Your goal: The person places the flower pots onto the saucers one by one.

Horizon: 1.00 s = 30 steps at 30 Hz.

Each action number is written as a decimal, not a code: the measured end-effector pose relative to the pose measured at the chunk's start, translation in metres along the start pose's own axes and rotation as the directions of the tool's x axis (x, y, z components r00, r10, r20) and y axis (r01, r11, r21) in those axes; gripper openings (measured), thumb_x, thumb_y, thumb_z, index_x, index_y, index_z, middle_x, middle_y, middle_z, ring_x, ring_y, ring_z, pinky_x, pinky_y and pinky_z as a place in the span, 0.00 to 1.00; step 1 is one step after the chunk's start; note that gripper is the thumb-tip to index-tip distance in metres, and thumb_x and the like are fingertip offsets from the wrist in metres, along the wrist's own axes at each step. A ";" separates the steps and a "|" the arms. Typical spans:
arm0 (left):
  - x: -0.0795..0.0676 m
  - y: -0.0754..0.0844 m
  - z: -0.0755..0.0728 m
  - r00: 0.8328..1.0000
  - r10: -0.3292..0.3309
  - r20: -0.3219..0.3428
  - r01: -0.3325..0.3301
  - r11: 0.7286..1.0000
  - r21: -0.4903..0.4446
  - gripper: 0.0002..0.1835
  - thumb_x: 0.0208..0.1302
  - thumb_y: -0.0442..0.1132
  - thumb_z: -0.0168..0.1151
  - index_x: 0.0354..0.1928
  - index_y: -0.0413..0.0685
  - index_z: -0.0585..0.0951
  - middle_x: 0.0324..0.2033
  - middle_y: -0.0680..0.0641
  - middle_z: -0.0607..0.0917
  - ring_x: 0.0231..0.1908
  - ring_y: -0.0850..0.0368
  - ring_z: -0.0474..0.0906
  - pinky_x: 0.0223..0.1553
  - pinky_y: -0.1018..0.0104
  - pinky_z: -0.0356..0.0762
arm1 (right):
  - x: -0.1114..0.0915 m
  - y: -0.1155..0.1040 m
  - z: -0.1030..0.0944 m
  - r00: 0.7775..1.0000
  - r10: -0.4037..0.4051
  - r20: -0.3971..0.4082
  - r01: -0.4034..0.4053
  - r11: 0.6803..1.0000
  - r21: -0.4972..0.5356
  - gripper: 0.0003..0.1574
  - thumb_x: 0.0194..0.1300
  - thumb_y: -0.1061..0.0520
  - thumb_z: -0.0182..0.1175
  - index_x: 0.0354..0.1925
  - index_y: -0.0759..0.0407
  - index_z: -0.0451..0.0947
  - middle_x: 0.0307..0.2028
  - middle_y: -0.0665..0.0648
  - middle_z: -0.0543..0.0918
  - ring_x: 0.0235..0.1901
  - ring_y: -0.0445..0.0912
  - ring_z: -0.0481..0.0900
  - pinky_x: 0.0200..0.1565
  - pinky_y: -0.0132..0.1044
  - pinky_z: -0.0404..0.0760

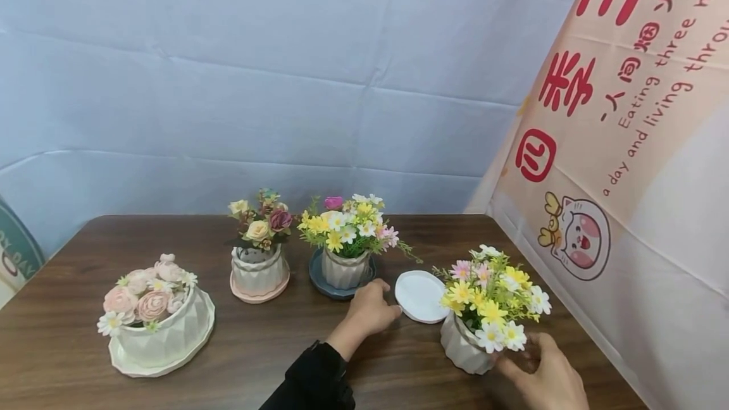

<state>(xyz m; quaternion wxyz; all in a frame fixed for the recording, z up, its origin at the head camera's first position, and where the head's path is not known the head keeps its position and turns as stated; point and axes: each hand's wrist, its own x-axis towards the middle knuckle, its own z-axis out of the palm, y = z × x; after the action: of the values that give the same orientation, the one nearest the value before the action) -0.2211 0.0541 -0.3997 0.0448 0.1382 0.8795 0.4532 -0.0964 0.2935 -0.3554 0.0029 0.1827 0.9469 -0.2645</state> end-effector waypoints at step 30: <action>0.019 0.016 0.022 0.976 -0.210 -0.050 0.214 0.973 0.083 0.14 0.54 0.34 0.61 0.18 0.46 0.66 0.15 0.50 0.64 0.17 0.55 0.59 0.19 0.62 0.57 | 0.022 -0.008 0.012 0.976 -0.213 0.036 0.209 0.974 0.092 0.55 0.47 0.40 0.71 0.62 0.69 0.62 0.55 0.71 0.71 0.52 0.62 0.70 0.48 0.60 0.68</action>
<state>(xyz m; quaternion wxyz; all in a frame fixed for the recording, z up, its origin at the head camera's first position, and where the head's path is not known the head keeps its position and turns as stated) -0.2318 0.0860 -0.3985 0.0688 0.0361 0.9091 0.4094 -0.1211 0.2888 -0.3643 -0.0119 0.0748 0.9482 -0.3085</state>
